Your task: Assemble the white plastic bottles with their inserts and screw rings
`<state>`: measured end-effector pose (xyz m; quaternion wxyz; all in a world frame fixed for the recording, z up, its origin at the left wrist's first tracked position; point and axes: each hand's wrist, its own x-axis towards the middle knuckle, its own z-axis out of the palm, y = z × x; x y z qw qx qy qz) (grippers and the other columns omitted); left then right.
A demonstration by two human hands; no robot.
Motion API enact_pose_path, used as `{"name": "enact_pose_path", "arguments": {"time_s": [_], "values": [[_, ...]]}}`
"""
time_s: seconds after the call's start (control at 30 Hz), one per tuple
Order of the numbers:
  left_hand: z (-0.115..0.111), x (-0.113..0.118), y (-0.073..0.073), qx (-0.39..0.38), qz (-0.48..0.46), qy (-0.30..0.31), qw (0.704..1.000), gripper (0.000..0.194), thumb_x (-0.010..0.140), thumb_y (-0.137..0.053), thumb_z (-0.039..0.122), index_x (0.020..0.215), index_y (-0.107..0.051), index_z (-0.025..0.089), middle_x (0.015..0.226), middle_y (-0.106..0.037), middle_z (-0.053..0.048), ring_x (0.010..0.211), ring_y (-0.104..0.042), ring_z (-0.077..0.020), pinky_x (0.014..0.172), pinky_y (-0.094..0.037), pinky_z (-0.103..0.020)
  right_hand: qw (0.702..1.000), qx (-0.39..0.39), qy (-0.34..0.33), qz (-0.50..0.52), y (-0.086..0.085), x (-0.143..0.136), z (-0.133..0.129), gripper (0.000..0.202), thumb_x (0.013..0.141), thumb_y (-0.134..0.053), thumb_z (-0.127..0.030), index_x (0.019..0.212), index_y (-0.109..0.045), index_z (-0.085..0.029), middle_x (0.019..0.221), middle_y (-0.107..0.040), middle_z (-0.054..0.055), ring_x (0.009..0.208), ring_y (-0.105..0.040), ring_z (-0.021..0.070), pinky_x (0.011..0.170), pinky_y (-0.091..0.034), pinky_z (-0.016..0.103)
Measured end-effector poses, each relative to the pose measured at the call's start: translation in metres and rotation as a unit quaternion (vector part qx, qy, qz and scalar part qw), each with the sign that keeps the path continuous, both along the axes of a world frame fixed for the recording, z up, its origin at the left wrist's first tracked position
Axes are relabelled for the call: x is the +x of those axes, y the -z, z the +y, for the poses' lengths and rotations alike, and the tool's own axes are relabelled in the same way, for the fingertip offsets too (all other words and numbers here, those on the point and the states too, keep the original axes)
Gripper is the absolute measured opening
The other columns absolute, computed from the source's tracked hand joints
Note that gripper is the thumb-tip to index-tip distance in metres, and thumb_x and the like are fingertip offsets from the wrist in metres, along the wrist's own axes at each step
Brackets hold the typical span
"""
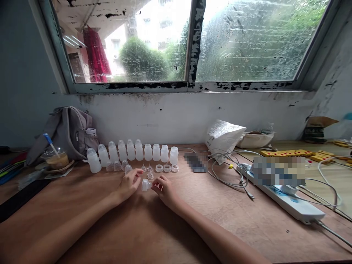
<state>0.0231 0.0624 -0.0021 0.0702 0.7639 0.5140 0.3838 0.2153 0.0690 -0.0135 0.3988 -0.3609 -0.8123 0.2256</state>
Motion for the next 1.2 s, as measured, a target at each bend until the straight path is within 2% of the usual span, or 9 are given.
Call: {"name": "enact_pose_path", "arguments": {"time_s": [0.1,0.27,0.37,0.47,0.63,0.83,1.0,1.1,1.2], "values": [[0.040,-0.001,-0.014,0.039,0.104,-0.069,0.991,0.027,0.079,-0.041,0.016,0.105,-0.049,0.019,0.098,-0.056,-0.006,0.093,-0.052,-0.0189,0.081,-0.041,-0.030,1.000,0.000,0.012,0.001,0.004,0.005,0.009,0.009,0.079,-0.053,-0.025,0.073,-0.055,-0.018,0.072,-0.055,0.000,0.057,-0.050,0.0109,0.054,-0.042,0.023],[0.105,0.007,-0.035,0.048,0.124,-0.114,0.985,0.034,0.080,-0.044,0.021,0.114,-0.045,0.018,0.103,-0.050,-0.010,0.101,-0.047,-0.0245,0.082,-0.038,-0.035,0.999,0.016,0.032,0.010,0.007,0.012,0.018,0.010,0.079,-0.051,-0.026,0.074,-0.055,-0.018,0.072,-0.056,0.001,0.059,-0.050,0.0117,0.054,-0.042,0.023],[0.129,0.013,-0.036,0.049,0.122,-0.137,0.982,0.032,0.078,-0.049,0.022,0.109,-0.049,0.017,0.099,-0.049,-0.012,0.098,-0.047,-0.0266,0.080,-0.039,-0.037,0.999,0.023,0.038,0.010,0.005,0.013,0.018,0.011,0.079,-0.052,-0.026,0.073,-0.055,-0.018,0.071,-0.056,0.001,0.060,-0.050,0.0116,0.054,-0.042,0.023],[0.138,0.019,-0.031,0.062,0.116,-0.152,0.980,0.021,0.074,-0.055,0.021,0.094,-0.055,0.016,0.098,-0.049,-0.012,0.097,-0.047,-0.0284,0.079,-0.039,-0.040,0.999,0.026,0.041,0.012,0.002,0.014,0.017,0.010,0.079,-0.052,-0.025,0.073,-0.055,-0.018,0.071,-0.056,0.001,0.060,-0.049,0.0116,0.054,-0.042,0.023],[0.116,0.024,-0.031,0.118,0.111,-0.119,0.980,0.006,0.079,-0.049,0.019,0.083,-0.053,0.019,0.109,-0.047,-0.008,0.103,-0.045,-0.0227,0.087,-0.038,-0.036,0.998,0.028,0.049,0.032,0.002,0.015,0.017,0.011,0.079,-0.051,-0.026,0.074,-0.055,-0.018,0.069,-0.055,0.001,0.059,-0.049,0.0117,0.053,-0.041,0.022],[0.045,0.013,-0.035,0.229,0.064,-0.012,0.971,0.015,0.082,-0.041,0.020,0.096,-0.047,0.021,0.115,-0.041,-0.007,0.108,-0.044,-0.0192,0.090,-0.038,-0.035,0.996,-0.002,0.049,0.073,0.004,0.016,0.018,0.012,0.080,-0.049,-0.028,0.076,-0.054,-0.018,0.066,-0.054,0.000,0.055,-0.048,0.0107,0.050,-0.041,0.022],[-0.007,-0.001,-0.019,0.148,0.059,0.087,0.983,0.033,0.079,-0.046,0.020,0.110,-0.037,0.021,0.109,-0.050,-0.007,0.102,-0.051,-0.0182,0.084,-0.044,-0.031,0.995,-0.038,0.035,0.089,0.004,0.014,0.015,0.012,0.080,-0.048,-0.029,0.077,-0.053,-0.018,0.065,-0.054,0.000,0.053,-0.050,0.0107,0.049,-0.042,0.022],[-0.019,-0.012,-0.008,0.086,0.075,0.121,0.986,0.047,0.076,-0.053,0.029,0.118,-0.031,0.023,0.110,-0.054,-0.006,0.098,-0.055,-0.0180,0.083,-0.046,-0.030,0.995,-0.049,0.017,0.089,0.003,0.012,0.012,0.012,0.081,-0.048,-0.028,0.078,-0.054,-0.018,0.065,-0.054,-0.001,0.053,-0.051,0.0106,0.049,-0.042,0.022],[-0.020,-0.026,-0.001,0.070,0.090,0.102,0.988,0.053,0.074,-0.057,0.039,0.118,-0.030,0.025,0.110,-0.056,-0.005,0.095,-0.058,-0.0186,0.079,-0.048,-0.030,0.995,-0.055,0.008,0.085,0.004,0.010,0.009,0.012,0.080,-0.049,-0.029,0.078,-0.054,-0.018,0.064,-0.054,-0.001,0.052,-0.052,0.0103,0.050,-0.043,0.022]]}}
